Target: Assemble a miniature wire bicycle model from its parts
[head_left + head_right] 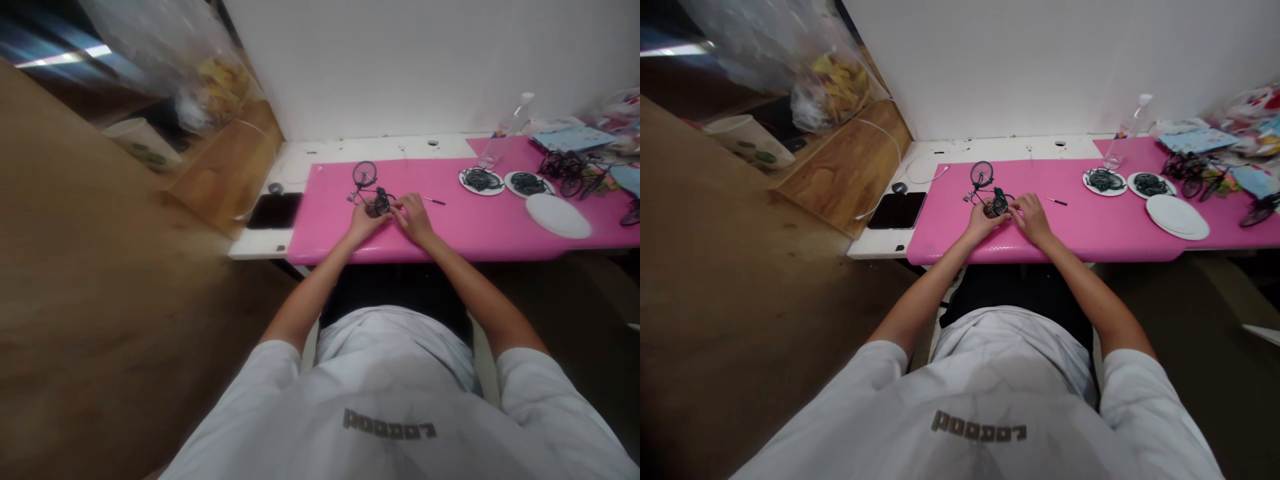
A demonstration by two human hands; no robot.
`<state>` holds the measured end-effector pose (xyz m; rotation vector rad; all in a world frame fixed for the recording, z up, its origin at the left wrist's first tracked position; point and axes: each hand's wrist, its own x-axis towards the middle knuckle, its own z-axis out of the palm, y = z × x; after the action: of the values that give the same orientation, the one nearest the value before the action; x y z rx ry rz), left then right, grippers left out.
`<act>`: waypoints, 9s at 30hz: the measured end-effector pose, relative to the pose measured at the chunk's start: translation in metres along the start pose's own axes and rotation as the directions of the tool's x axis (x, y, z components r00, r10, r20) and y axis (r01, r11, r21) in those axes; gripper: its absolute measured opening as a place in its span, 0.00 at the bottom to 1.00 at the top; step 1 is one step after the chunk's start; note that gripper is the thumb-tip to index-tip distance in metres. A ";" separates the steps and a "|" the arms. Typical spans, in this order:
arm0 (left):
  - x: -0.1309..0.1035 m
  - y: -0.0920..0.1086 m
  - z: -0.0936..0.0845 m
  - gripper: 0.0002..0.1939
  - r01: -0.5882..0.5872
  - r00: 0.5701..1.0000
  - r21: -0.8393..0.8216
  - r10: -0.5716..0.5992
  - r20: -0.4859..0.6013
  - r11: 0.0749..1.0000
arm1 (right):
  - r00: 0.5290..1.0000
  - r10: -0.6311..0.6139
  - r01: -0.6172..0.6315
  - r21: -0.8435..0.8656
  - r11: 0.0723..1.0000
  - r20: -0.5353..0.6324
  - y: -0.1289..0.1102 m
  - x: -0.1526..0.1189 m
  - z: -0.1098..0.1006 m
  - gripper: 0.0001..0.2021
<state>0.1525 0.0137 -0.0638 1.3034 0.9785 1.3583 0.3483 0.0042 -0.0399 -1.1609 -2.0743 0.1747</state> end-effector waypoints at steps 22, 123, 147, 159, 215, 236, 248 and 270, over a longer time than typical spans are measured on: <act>-0.002 0.002 0.000 0.25 -0.023 1.000 0.032 0.022 0.012 0.999 | 0.997 0.046 -0.044 0.036 0.998 -0.060 0.000 -0.002 -0.002 0.11; -0.025 0.086 0.005 0.32 -0.132 0.981 0.023 0.127 0.149 0.991 | 0.943 0.296 -0.153 0.591 0.792 -0.152 -0.031 0.009 -0.040 0.25; -0.032 0.103 0.007 0.34 -0.087 0.978 -0.066 0.098 0.186 0.994 | 0.960 0.239 -0.105 0.609 0.786 -0.143 -0.042 0.012 -0.054 0.28; -0.029 0.111 -0.009 0.36 -0.043 0.939 -0.065 0.062 0.339 0.997 | 0.971 0.189 -0.082 0.544 0.835 -0.145 -0.043 0.011 -0.059 0.21; -0.031 0.114 -0.001 0.32 0.109 0.957 -0.154 -0.062 0.283 0.982 | 0.960 0.256 -0.122 0.648 0.752 -0.117 -0.037 0.010 -0.050 0.22; -0.031 0.113 0.000 0.30 0.105 0.963 -0.131 -0.068 0.259 0.986 | 0.954 0.277 -0.149 0.620 0.770 -0.114 -0.041 0.010 -0.051 0.21; -0.014 0.070 -0.001 0.28 0.178 0.975 -0.202 -0.145 0.169 0.963 | 0.950 0.303 -0.225 0.517 0.826 -0.071 -0.014 0.009 -0.028 0.25; 0.005 0.049 -0.018 0.32 0.128 0.992 -0.194 -0.122 0.043 0.973 | 0.954 0.254 -0.216 -0.224 0.950 0.157 0.020 0.023 -0.001 0.14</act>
<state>0.1296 0.0100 -0.0167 1.0928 0.8669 1.2994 0.3550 0.0333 -0.0357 -1.5731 -2.1461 0.1916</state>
